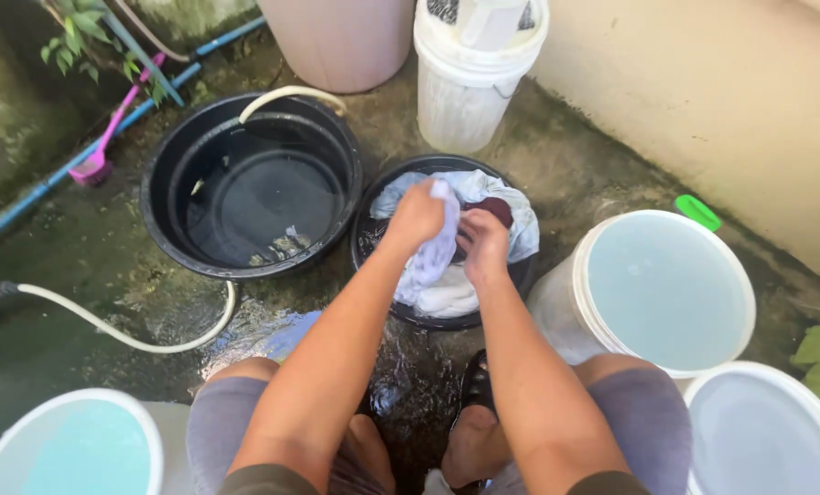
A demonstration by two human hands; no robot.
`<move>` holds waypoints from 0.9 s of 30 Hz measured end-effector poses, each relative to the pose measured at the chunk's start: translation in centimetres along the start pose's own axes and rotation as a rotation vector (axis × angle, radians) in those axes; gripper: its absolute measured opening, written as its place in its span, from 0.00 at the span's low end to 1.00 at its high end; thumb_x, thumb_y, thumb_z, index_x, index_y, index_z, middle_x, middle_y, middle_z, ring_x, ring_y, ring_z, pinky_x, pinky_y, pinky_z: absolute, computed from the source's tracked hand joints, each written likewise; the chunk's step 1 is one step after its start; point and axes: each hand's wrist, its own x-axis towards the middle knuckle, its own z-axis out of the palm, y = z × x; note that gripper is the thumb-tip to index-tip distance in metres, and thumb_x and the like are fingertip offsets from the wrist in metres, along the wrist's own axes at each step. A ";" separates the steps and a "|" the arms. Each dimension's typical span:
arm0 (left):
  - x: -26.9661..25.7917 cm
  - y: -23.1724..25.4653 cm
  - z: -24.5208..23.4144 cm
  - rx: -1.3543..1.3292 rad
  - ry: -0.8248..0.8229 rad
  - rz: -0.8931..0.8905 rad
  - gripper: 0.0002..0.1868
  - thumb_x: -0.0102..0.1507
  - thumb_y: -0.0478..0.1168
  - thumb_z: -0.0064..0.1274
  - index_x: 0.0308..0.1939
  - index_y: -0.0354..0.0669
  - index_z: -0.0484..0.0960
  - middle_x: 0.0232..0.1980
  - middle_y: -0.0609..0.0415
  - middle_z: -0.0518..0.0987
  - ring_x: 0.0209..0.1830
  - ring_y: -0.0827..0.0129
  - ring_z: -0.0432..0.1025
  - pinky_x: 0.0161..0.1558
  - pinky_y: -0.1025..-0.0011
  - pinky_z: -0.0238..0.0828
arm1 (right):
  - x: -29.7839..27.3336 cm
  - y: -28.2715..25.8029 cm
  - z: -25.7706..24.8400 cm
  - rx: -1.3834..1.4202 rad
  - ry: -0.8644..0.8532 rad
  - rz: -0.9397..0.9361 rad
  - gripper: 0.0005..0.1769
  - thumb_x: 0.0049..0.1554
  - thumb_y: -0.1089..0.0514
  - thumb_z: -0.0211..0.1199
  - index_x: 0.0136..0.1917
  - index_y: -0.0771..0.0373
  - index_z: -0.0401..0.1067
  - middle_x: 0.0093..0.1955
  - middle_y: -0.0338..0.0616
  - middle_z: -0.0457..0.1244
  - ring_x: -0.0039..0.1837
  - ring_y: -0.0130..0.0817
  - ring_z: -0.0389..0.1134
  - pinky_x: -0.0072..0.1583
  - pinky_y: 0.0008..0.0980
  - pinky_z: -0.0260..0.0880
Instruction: Hand washing various items of clothing in buckets of soapy water and rinsing them.
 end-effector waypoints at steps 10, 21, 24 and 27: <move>-2.3 -1.1 -4.5 -0.433 0.226 -0.293 0.17 0.63 0.42 0.55 0.53 0.41 0.74 0.49 0.49 0.80 0.51 0.61 0.76 0.52 0.65 0.71 | -2.7 1.2 7.0 0.480 -0.096 0.273 0.24 0.57 0.41 0.61 0.58 0.59 0.77 0.57 0.44 0.69 0.57 0.38 0.71 0.61 0.39 0.71; 1.1 -11.8 1.8 -1.207 -0.151 -0.734 0.24 0.62 0.50 0.53 0.54 0.34 0.80 0.47 0.42 0.84 0.44 0.52 0.80 0.44 0.56 0.78 | 1.7 4.1 2.0 -1.294 0.330 -0.620 0.14 0.60 0.50 0.65 0.39 0.61 0.76 0.39 0.51 0.69 0.42 0.49 0.70 0.48 0.45 0.70; 0.2 -10.1 1.0 -0.044 0.122 -0.415 0.25 0.64 0.54 0.55 0.55 0.38 0.81 0.53 0.38 0.86 0.53 0.50 0.81 0.56 0.56 0.75 | 4.3 6.6 -3.4 -1.431 0.573 -0.248 0.20 0.73 0.45 0.56 0.52 0.61 0.78 0.53 0.55 0.70 0.57 0.55 0.70 0.59 0.53 0.68; 1.3 -18.9 5.7 0.371 -0.017 -0.259 0.41 0.60 0.54 0.62 0.71 0.44 0.63 0.66 0.23 0.65 0.62 0.34 0.66 0.60 0.51 0.67 | 3.2 11.1 -5.0 -1.739 0.325 -0.221 0.33 0.56 0.42 0.65 0.64 0.69 0.70 0.61 0.66 0.64 0.66 0.60 0.62 0.66 0.55 0.59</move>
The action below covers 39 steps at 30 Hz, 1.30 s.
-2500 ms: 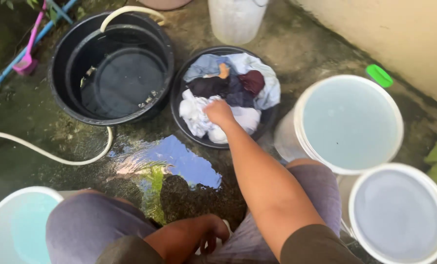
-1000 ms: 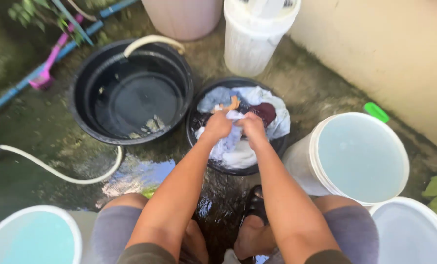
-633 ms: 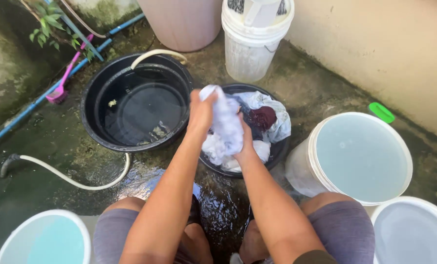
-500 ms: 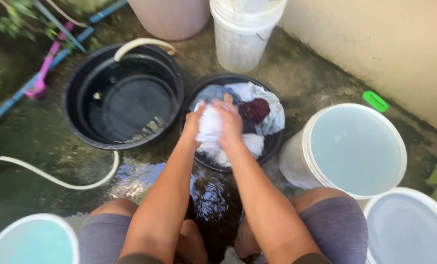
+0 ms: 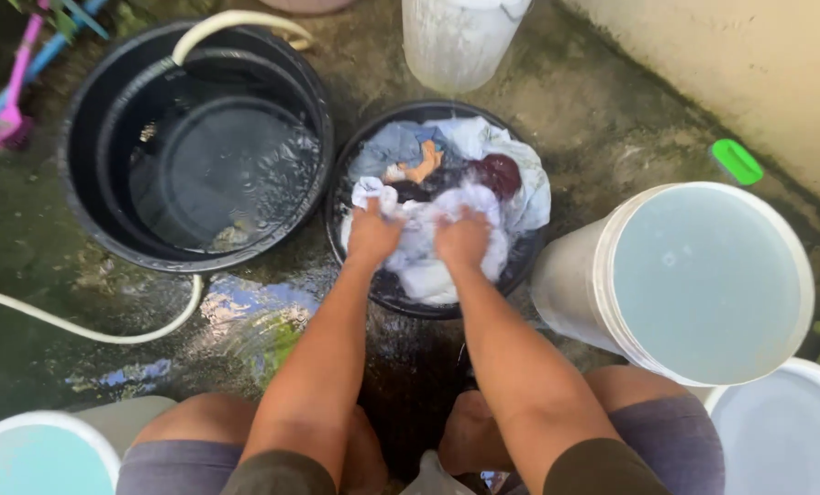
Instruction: Hand washing various items of clothing in buckets of soapy water and rinsing them.
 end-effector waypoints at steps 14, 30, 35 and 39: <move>1.0 -3.6 8.3 0.295 -0.307 -0.034 0.30 0.64 0.43 0.48 0.70 0.43 0.65 0.70 0.38 0.71 0.68 0.45 0.69 0.64 0.54 0.68 | -1.7 3.9 7.5 0.070 -0.728 0.073 0.28 0.60 0.44 0.51 0.62 0.65 0.76 0.70 0.60 0.63 0.72 0.55 0.63 0.73 0.48 0.59; -4.3 10.3 -14.2 -1.001 -0.130 0.136 0.32 0.59 0.51 0.59 0.59 0.32 0.78 0.55 0.34 0.83 0.52 0.50 0.78 0.49 0.55 0.77 | 1.7 -5.4 -8.1 2.262 -0.422 0.575 0.23 0.58 0.53 0.58 0.62 0.69 0.71 0.56 0.54 0.69 0.54 0.47 0.74 0.56 0.45 0.76; -2.5 8.0 -7.8 -1.200 -0.441 -0.220 0.37 0.65 0.68 0.47 0.61 0.40 0.67 0.56 0.46 0.74 0.49 0.59 0.69 0.44 0.53 0.70 | -0.4 -11.0 -14.0 1.901 -0.220 0.319 0.23 0.53 0.61 0.66 0.63 0.60 0.70 0.55 0.47 0.70 0.52 0.40 0.74 0.55 0.42 0.75; 5.0 1.9 2.9 -1.975 -0.798 0.083 0.31 0.74 0.66 0.51 0.54 0.39 0.79 0.44 0.46 0.81 0.39 0.57 0.77 0.44 0.57 0.77 | -4.0 -13.9 -18.3 1.048 -0.046 0.171 0.14 0.53 0.49 0.71 0.46 0.61 0.80 0.40 0.49 0.72 0.43 0.41 0.75 0.48 0.43 0.73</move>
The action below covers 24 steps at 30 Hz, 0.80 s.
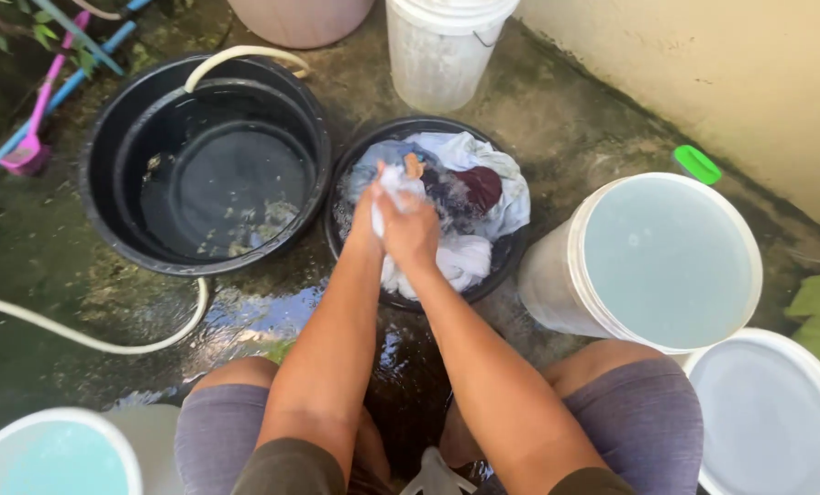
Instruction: Hand washing various items of clothing in buckets of soapy water and rinsing them.
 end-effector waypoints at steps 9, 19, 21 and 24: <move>-5.6 3.1 13.6 1.571 0.915 -0.129 0.30 0.62 0.59 0.61 0.58 0.42 0.83 0.54 0.38 0.83 0.53 0.52 0.77 0.58 0.57 0.73 | 8.9 12.8 -4.5 -0.799 0.172 0.212 0.34 0.64 0.31 0.51 0.59 0.65 0.70 0.58 0.62 0.66 0.60 0.60 0.67 0.59 0.57 0.66; -7.4 -2.3 0.7 2.388 0.504 -0.570 0.44 0.62 0.45 0.52 0.81 0.66 0.54 0.84 0.38 0.35 0.71 0.43 0.60 0.66 0.49 0.63 | 7.4 27.7 -4.2 -1.067 -0.413 0.007 0.35 0.59 0.45 0.55 0.74 0.62 0.59 0.72 0.58 0.58 0.72 0.55 0.59 0.68 0.51 0.58; -6.9 -2.2 -0.1 2.311 0.518 -0.635 0.39 0.64 0.44 0.48 0.80 0.67 0.56 0.84 0.39 0.35 0.75 0.39 0.55 0.68 0.48 0.60 | 8.0 24.7 -4.8 -1.078 -0.666 0.276 0.29 0.66 0.38 0.54 0.69 0.60 0.70 0.73 0.56 0.61 0.75 0.50 0.60 0.73 0.51 0.56; -6.6 -0.7 8.2 2.248 0.657 -0.833 0.37 0.62 0.48 0.53 0.76 0.61 0.64 0.83 0.42 0.47 0.80 0.41 0.51 0.72 0.45 0.58 | 9.8 29.4 -6.0 -0.816 -0.360 0.110 0.27 0.51 0.54 0.67 0.63 0.62 0.74 0.64 0.58 0.66 0.66 0.51 0.67 0.65 0.45 0.66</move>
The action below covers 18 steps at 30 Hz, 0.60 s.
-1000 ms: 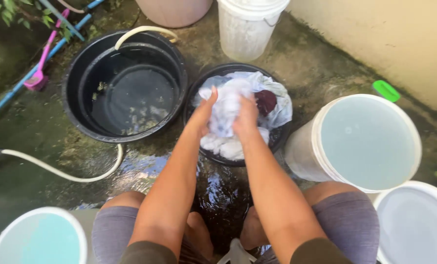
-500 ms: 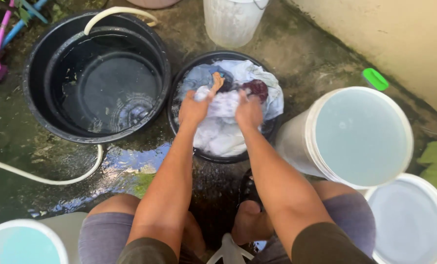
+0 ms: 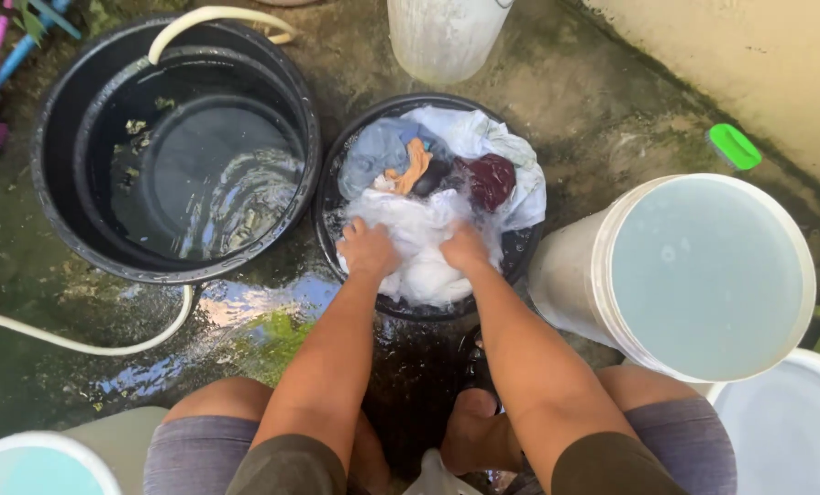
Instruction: Hand washing various items of clothing in buckets of soapy water and rinsing them.
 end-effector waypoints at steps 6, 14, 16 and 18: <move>-1.4 3.4 -0.9 -0.022 0.475 0.320 0.56 0.43 0.60 0.69 0.71 0.42 0.68 0.78 0.39 0.55 0.76 0.40 0.51 0.64 0.31 0.53 | -5.9 -14.6 -14.8 0.383 -0.102 -0.159 0.20 0.45 0.53 0.73 0.50 0.63 0.79 0.45 0.49 0.72 0.44 0.42 0.75 0.46 0.41 0.76; -5.5 6.8 -10.8 -1.165 0.488 0.664 0.20 0.63 0.38 0.57 0.59 0.38 0.80 0.54 0.44 0.84 0.58 0.54 0.77 0.58 0.64 0.71 | -9.5 -17.4 -19.4 1.349 0.082 0.178 0.31 0.60 0.34 0.55 0.70 0.50 0.69 0.71 0.40 0.62 0.72 0.38 0.60 0.68 0.42 0.57; -7.3 6.3 -13.1 -1.413 0.430 0.787 0.22 0.62 0.34 0.57 0.61 0.36 0.79 0.57 0.45 0.85 0.58 0.59 0.77 0.60 0.67 0.70 | -12.1 -19.4 -20.3 1.436 -0.112 0.565 0.36 0.60 0.27 0.46 0.73 0.46 0.64 0.72 0.37 0.57 0.72 0.41 0.54 0.66 0.54 0.52; -10.2 5.1 -15.2 -1.426 0.705 0.618 0.32 0.58 0.29 0.56 0.67 0.38 0.68 0.59 0.43 0.80 0.59 0.61 0.75 0.60 0.67 0.70 | -12.7 -20.9 -19.5 1.835 -0.095 0.198 0.35 0.55 0.30 0.50 0.67 0.50 0.70 0.68 0.33 0.63 0.67 0.38 0.63 0.55 0.54 0.57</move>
